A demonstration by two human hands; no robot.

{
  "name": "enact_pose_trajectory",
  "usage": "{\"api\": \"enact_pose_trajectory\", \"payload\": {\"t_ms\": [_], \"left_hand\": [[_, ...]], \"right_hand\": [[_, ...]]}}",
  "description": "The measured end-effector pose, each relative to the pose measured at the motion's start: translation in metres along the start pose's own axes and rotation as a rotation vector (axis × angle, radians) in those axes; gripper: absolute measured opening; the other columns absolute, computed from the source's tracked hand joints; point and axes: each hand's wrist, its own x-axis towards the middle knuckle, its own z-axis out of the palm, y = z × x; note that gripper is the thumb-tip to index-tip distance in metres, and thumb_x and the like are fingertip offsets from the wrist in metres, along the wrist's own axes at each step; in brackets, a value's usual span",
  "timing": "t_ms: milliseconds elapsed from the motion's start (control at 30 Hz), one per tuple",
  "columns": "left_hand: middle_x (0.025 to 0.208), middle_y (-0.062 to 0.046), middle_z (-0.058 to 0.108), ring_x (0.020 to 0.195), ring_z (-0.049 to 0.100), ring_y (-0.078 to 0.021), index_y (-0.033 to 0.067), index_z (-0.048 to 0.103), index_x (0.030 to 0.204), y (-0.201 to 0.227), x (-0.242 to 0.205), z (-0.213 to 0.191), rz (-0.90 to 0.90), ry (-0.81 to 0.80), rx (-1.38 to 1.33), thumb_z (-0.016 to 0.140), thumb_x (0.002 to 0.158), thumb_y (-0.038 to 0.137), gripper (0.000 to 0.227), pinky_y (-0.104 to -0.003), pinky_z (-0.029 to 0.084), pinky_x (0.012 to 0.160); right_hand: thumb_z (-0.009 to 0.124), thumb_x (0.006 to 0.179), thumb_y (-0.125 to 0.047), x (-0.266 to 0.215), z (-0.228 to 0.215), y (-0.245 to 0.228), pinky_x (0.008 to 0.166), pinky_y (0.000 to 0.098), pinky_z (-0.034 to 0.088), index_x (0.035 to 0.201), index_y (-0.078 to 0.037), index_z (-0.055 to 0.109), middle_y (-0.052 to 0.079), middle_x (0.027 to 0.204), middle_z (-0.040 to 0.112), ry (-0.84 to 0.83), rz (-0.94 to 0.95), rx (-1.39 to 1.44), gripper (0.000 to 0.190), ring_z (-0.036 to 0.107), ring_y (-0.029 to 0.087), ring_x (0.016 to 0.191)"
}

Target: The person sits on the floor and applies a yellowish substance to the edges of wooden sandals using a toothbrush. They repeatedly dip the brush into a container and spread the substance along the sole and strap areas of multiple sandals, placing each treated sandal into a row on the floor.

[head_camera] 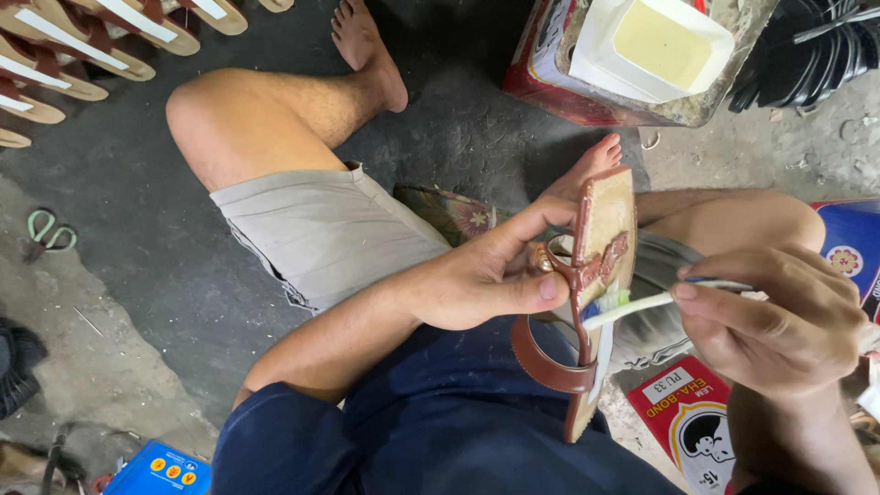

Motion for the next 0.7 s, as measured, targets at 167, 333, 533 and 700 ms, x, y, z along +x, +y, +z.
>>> {"api": "enact_pose_trajectory", "payload": {"t_ms": [167,333,533,700], "left_hand": [[0.163,-0.005,0.023,0.147,0.034,-0.0152,0.0109,0.031,0.158,-0.001,-0.007,0.001,0.066,0.018,0.014,0.069,0.11,0.034,0.065,-0.039,0.038,0.125],[0.14,-0.009,0.053,0.131,0.053,-0.017,0.0081,0.033,0.153,-0.006,-0.011,-0.002,0.108,0.024,0.199,0.075,0.107,0.028,0.066,-0.036,0.042,0.117],[0.14,-0.009,0.055,0.127,0.056,-0.0157,0.0092,0.033,0.153,-0.019,-0.013,-0.011,0.159,0.013,0.343,0.079,0.103,0.027,0.07,-0.035,0.045,0.114],[0.156,-0.011,0.043,0.144,0.047,-0.0191,0.0099,0.021,0.164,-0.021,-0.013,-0.01,0.098,0.079,0.006,0.083,0.099,0.028,0.092,-0.04,0.039,0.123]], "right_hand": [[0.074,0.086,0.001,0.0,0.007,-0.003,0.059,0.0283,0.054,0.098,-0.002,0.07,0.011,0.084,0.072,0.031,0.042,0.098,0.013,0.071,0.018,0.071],[0.07,0.088,0.005,-0.01,0.024,-0.021,0.06,0.0327,0.054,0.098,0.007,0.067,0.016,0.084,0.073,0.117,0.371,0.032,0.011,0.071,0.023,0.068],[0.076,0.096,0.001,0.0,0.036,-0.029,0.069,0.0312,0.057,0.107,0.0,0.068,0.014,0.099,0.073,0.144,0.23,-0.021,0.014,0.073,0.024,0.079],[0.076,0.087,-0.001,0.009,0.037,-0.022,0.063,0.0329,0.053,0.101,-0.001,0.07,0.014,0.091,0.072,0.162,0.205,0.04,0.016,0.069,0.022,0.073]]}}
